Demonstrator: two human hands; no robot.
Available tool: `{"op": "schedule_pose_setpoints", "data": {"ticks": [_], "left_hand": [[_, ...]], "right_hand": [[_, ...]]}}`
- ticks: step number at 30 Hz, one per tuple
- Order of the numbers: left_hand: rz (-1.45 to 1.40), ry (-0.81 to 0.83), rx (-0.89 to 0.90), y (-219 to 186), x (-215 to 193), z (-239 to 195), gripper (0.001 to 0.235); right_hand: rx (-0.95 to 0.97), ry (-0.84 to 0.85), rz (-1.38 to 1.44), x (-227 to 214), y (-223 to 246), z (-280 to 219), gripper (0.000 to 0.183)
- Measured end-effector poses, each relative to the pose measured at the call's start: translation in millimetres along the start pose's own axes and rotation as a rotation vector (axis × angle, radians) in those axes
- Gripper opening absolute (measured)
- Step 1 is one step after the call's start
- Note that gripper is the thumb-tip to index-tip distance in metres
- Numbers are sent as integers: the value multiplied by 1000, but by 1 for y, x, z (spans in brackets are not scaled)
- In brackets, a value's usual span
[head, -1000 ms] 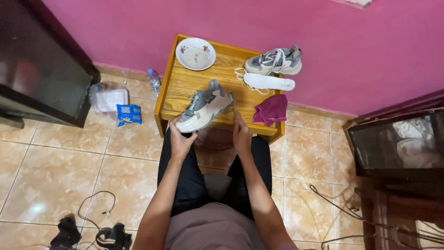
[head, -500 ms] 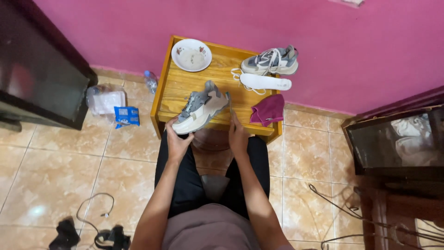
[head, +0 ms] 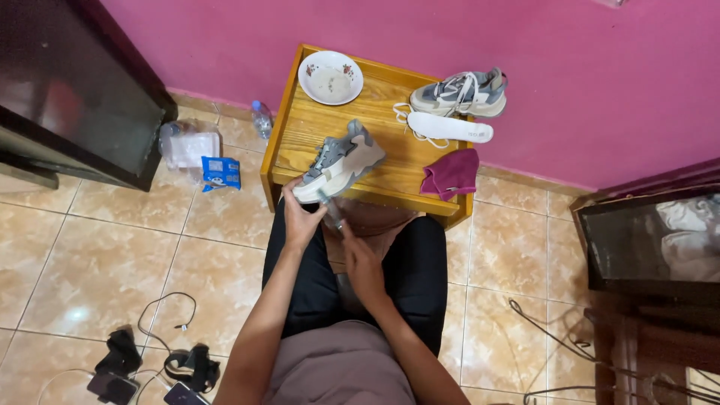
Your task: The person scrubs a gray and white sneaker with a toothbrush, repeatedly dipping the brush into a small plate of liquid on a low wooden table. The person holds the shoe with the left hand and scrubs with the right hand throughout the clip.
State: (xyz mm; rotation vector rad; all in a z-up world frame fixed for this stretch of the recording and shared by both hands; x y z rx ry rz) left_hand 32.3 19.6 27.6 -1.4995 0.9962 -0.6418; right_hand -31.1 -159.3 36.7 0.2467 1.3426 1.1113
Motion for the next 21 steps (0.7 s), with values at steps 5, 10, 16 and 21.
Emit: {"op": "schedule_pose_setpoints", "data": {"ticks": [5, 10, 16, 21], "left_hand": [[34, 13, -21, 0, 1, 1, 79], [23, -13, -28, 9, 2, 6, 77], [42, -6, -15, 0, 4, 5, 81], [33, -24, 22, 4, 3, 2, 78]], "right_hand": [[-56, -99, -27, -4, 9, 4, 43], [-22, -132, 18, -1, -9, 7, 47], [-55, -63, 28, 4, -10, 14, 47], [109, -231, 25, -54, -69, 58, 46]]}}
Point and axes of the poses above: each hand's wrist, its own z-axis towards the middle knuckle, its own x-axis out of the palm, y = z × x, the point moved 4 cm from there along z, towards the middle knuckle, and after that the axes turned 14 degrees about -x, right-handed, at the moved point
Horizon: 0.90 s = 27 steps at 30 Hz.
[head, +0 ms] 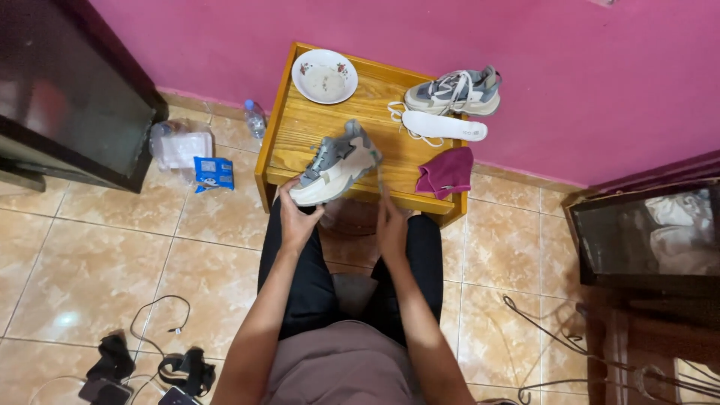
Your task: The person scrubs a gray and white sneaker with a toothbrush, repeatedly dipping the brush into a small plate of liquid on a low wooden table. The person holds the shoe with the left hand and scrubs with the right hand throughout the clip.
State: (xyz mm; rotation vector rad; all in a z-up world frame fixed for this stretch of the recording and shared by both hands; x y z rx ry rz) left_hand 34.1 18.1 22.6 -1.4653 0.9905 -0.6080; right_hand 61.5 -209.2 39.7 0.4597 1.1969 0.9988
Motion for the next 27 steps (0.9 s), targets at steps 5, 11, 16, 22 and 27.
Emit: {"op": "schedule_pose_setpoints", "data": {"ticks": [5, 11, 16, 22, 27], "left_hand": [[-33, -23, 10, -1, 3, 4, 76], [18, -2, -22, 11, 0, 7, 80], [-21, 10, 21, 5, 1, 2, 76], [-25, -36, 31, 4, 0, 1, 77], [-31, -13, 35, 6, 1, 1, 75]], "right_hand": [[24, 58, -78, -7, 18, 11, 47], [75, 178, 45, 0, 77, -36, 46], [29, 27, 1, -14, 6, 26, 42], [9, -6, -50, 9, 1, -7, 44], [-39, 153, 0, 25, 84, -72, 50]]}}
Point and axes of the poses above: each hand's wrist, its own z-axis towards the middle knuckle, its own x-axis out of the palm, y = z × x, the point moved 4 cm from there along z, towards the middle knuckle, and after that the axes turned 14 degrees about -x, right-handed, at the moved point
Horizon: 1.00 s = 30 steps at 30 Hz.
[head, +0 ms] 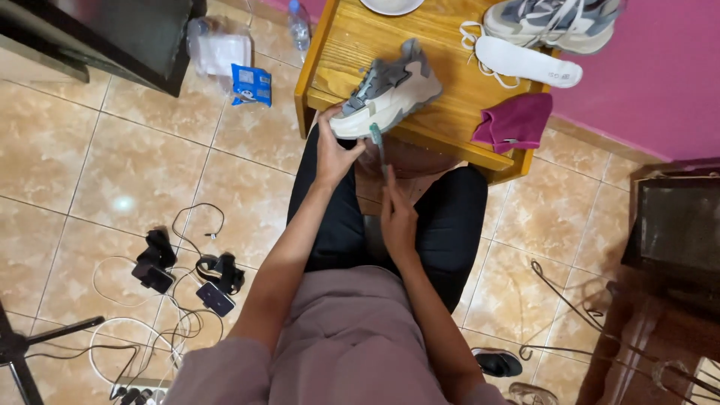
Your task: The person scrubs a gray and white sneaker with a toothbrush, repeatedly dipping the brush into a small plate of liquid on a low wooden table. The person holds the shoe with the left hand and scrubs with the right hand throughout the clip.
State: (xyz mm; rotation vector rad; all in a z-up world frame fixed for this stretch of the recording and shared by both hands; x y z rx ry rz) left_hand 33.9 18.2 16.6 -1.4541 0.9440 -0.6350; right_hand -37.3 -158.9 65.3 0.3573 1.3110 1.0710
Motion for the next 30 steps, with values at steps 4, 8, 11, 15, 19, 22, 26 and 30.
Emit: {"op": "schedule_pose_setpoints", "data": {"ticks": [4, 8, 11, 15, 19, 22, 26, 30], "left_hand": [[11, 54, 1, -3, -2, -2, 75], [-1, 44, -47, -8, -2, -1, 75], [15, 38, -65, -6, -2, 1, 75], [39, 52, -113, -22, -5, -3, 82], [49, 61, -87, -10, -4, -5, 76], [46, 35, -70, -13, 0, 3, 83], [35, 58, -86, -19, -6, -4, 76], [21, 9, -41, -1, -3, -1, 73]], "right_hand": [[-51, -121, 12, -9, -12, 11, 48], [-98, -35, -26, 4, -1, 3, 49], [-136, -61, -23, 6, 2, 4, 48], [-173, -44, 9, 26, -14, -9, 47], [-185, -73, -42, 17, -4, 2, 50], [-155, 0, -31, 19, -4, 11, 49], [-68, -112, 12, -11, -32, 43, 46], [-53, -171, -10, -36, -50, 91, 50]]}}
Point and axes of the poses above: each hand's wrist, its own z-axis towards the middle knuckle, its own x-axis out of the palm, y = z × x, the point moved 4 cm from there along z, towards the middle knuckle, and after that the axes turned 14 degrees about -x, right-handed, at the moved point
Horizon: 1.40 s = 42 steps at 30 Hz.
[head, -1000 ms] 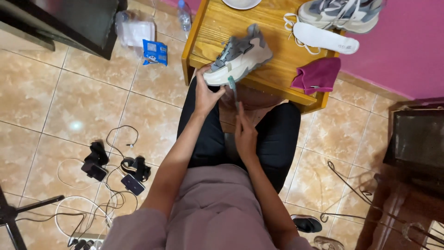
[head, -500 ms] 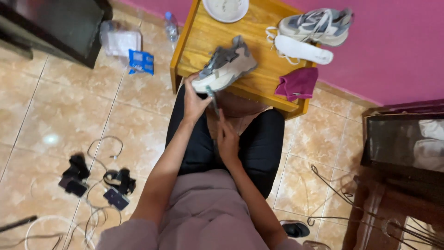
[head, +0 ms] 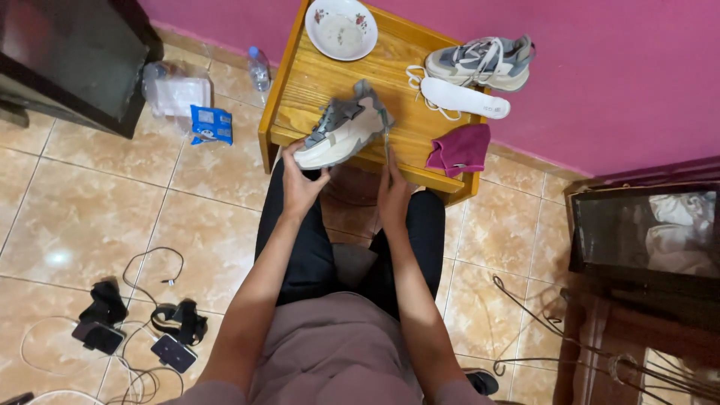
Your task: The person scrubs a gray and white sneaker with a toothbrush, repeatedly dipping the brush into a small plate of liquid on a low wooden table. The person holds the shoe with the left hand and scrubs with the right hand throughout the clip.
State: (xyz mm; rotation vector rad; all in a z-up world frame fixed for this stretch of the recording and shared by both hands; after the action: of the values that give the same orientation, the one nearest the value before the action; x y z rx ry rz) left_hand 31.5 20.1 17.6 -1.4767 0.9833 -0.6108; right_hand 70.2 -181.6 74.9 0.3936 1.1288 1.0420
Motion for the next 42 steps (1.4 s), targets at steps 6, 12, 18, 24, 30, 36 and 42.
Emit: {"op": "schedule_pose_setpoints", "data": {"ticks": [6, 12, 18, 24, 30, 36, 42], "left_hand": [[20, -14, -29, 4, 1, 4, 78], [16, -5, 57, -7, 2, -2, 76], [18, -21, 34, -8, 2, -4, 74], [58, -39, -33, 13, 5, 7, 77], [61, 8, -20, -11, 1, -4, 73], [45, -5, -56, -11, 2, -4, 72], [23, -3, -97, -8, 1, -1, 80]], "right_hand": [[113, 76, 167, 25, 43, -55, 49], [150, 31, -24, -1, 19, -26, 43], [179, 42, -130, 2, -91, 10, 42], [191, 187, 20, 20, 47, -75, 52], [101, 119, -66, 6, 30, -71, 51], [-11, 133, -39, 13, 58, -78, 49], [-21, 155, 85, 32, 50, -93, 43]]}}
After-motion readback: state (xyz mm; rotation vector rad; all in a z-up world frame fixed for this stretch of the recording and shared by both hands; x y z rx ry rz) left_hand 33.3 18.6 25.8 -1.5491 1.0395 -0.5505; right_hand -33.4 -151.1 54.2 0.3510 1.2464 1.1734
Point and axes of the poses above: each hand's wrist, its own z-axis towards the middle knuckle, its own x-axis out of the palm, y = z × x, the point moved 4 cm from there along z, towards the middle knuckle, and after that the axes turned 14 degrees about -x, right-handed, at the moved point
